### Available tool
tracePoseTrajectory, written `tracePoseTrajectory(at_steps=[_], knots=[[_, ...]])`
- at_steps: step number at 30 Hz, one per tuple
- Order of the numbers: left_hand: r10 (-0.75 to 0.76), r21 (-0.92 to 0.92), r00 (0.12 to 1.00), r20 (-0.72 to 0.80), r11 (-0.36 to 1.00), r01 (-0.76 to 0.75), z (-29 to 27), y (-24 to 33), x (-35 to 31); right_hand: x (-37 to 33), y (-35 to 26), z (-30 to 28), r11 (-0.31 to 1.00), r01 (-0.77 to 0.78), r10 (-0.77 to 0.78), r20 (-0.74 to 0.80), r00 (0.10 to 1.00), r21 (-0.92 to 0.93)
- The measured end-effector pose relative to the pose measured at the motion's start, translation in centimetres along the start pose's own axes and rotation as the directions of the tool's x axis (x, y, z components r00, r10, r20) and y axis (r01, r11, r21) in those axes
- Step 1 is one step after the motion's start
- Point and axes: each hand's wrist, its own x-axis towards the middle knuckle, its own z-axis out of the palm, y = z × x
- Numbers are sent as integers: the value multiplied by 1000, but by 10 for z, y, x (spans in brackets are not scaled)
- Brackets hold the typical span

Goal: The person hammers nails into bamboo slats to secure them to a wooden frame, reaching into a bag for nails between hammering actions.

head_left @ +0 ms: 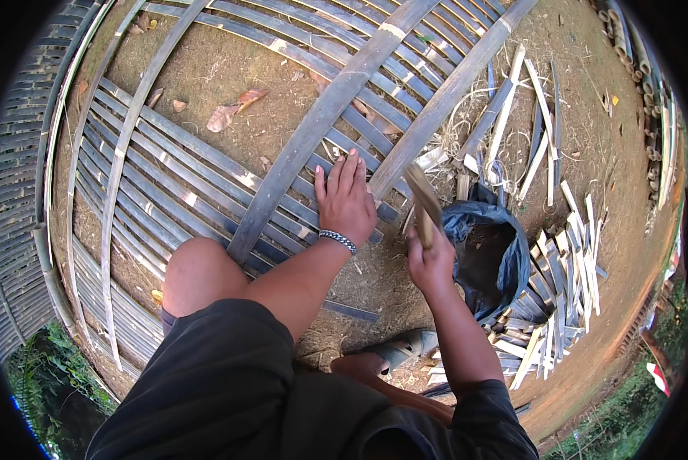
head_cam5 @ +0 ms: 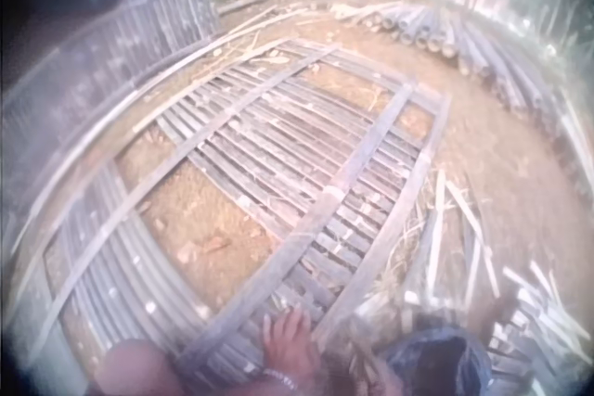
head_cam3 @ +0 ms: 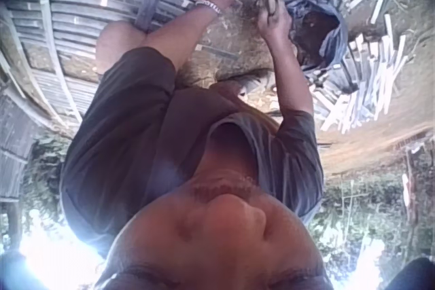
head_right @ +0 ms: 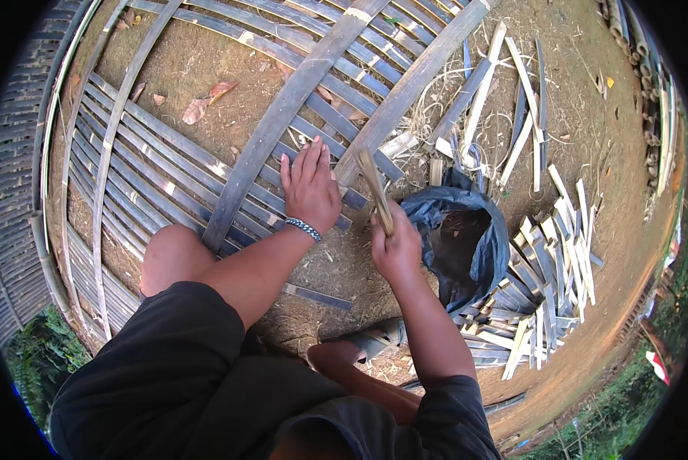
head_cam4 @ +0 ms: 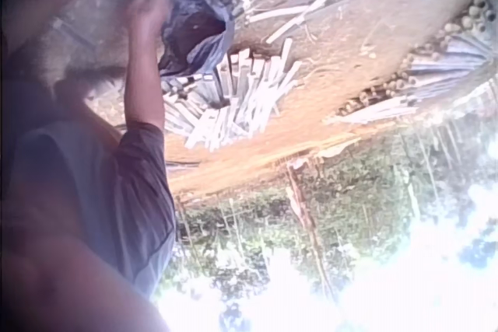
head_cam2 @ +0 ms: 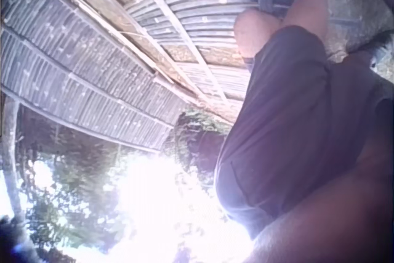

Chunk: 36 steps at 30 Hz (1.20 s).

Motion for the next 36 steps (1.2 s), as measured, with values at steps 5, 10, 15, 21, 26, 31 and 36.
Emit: tracePoseTrajectory(at_steps=[5,10,15,21,26,31,36], knots=[[-14,-7,1000,26,1000,14,2,2,0,4,13,7,982,-80,88,43,995,-169],[-18,-16,1000,16,1000,19,-1,-1,1,15,-22,-14,997,-78,78,-64,995,10],[-18,-20,1000,24,1000,19,-1,2,1,3,-13,3,982,-188,188,12,982,-5],[-11,-35,1000,18,999,11,-1,1,2,8,-18,-7,987,-96,108,-84,991,128],[-12,-38,1000,8,999,12,3,2,-2,9,7,8,968,-223,236,122,964,-111],[-1,-61,1000,2,998,1,-1,0,-2,0,-18,4,979,-203,202,17,979,25],[-7,-69,1000,7,998,7,-1,4,2,5,-12,-22,935,-348,354,147,924,-64]])
